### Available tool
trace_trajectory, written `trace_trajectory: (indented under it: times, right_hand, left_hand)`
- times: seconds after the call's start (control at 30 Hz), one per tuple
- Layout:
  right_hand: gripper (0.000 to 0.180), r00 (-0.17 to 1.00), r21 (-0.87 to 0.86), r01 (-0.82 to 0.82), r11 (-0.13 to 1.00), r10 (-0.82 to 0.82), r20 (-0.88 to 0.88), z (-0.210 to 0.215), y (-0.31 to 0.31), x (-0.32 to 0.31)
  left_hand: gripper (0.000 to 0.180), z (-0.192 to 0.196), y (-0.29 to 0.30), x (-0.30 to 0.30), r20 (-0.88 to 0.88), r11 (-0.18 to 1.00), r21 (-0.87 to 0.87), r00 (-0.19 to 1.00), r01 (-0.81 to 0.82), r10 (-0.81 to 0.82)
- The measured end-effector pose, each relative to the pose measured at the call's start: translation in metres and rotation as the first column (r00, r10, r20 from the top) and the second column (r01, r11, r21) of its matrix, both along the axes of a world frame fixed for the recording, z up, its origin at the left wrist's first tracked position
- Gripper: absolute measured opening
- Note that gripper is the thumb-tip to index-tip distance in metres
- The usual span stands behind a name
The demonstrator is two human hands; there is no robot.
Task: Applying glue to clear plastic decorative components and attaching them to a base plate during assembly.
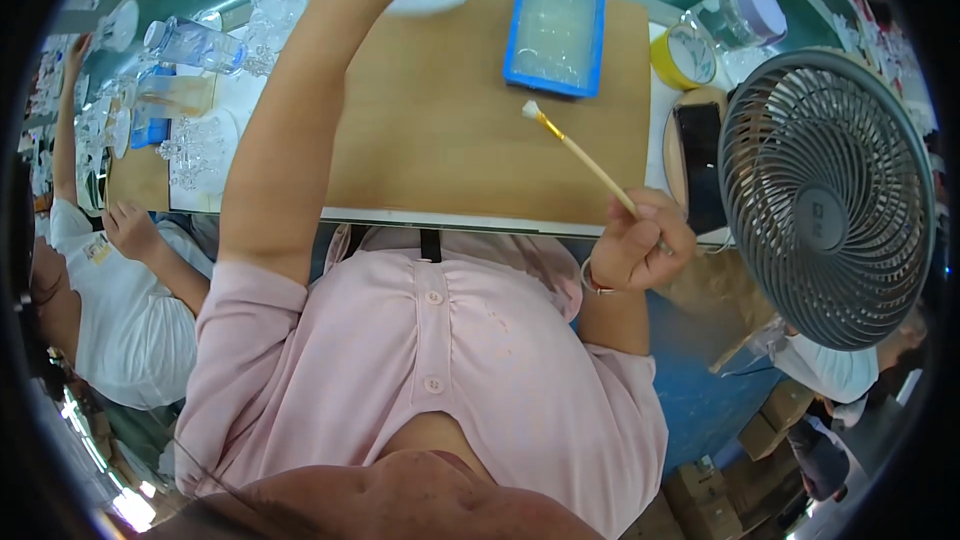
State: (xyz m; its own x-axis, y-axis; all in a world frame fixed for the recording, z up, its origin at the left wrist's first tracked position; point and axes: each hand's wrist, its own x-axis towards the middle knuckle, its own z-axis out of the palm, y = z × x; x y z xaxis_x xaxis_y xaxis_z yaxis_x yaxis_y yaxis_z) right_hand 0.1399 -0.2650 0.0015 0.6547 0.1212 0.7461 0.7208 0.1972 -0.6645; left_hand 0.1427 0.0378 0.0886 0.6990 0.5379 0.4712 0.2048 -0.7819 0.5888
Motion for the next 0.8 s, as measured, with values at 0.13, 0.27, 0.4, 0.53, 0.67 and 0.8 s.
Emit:
trace_trajectory:
  times: [0.13,0.27,0.4,0.53,0.67,0.8]
  right_hand:
    - [0.019,0.994,0.021,-0.085,0.996,0.086,-0.064,-0.005,-0.009,-0.005]
    - [0.018,0.999,0.005,-0.051,0.999,0.051,-0.017,0.005,-0.013,-0.005]
    - [0.018,0.999,0.023,0.050,0.998,-0.050,0.009,-0.004,-0.021,0.003]
    - [0.018,0.953,-0.125,0.283,0.951,-0.264,0.152,-0.012,-0.024,0.007]
    - [0.017,0.931,-0.181,0.332,0.926,-0.290,0.223,-0.019,-0.028,0.008]
    - [0.016,0.972,-0.099,0.229,0.968,-0.221,0.087,-0.001,-0.010,-0.003]
  left_hand:
    - [0.011,-0.066,0.077,0.074,0.139,0.984,0.093,0.980,-0.154,0.140]
    - [0.021,-0.084,0.088,0.082,-0.051,0.971,0.221,0.995,0.091,-0.082]
    - [0.022,-0.013,0.080,0.065,-0.598,0.940,0.252,0.801,0.231,-0.037]
    - [0.022,0.046,0.122,-0.031,-0.609,0.723,0.480,0.782,0.497,-0.133]
    - [0.029,0.017,0.193,-0.078,-0.827,0.864,0.431,0.496,0.260,0.263]
    - [0.019,-0.006,0.221,-0.086,-0.750,0.813,0.489,0.628,0.317,0.207]
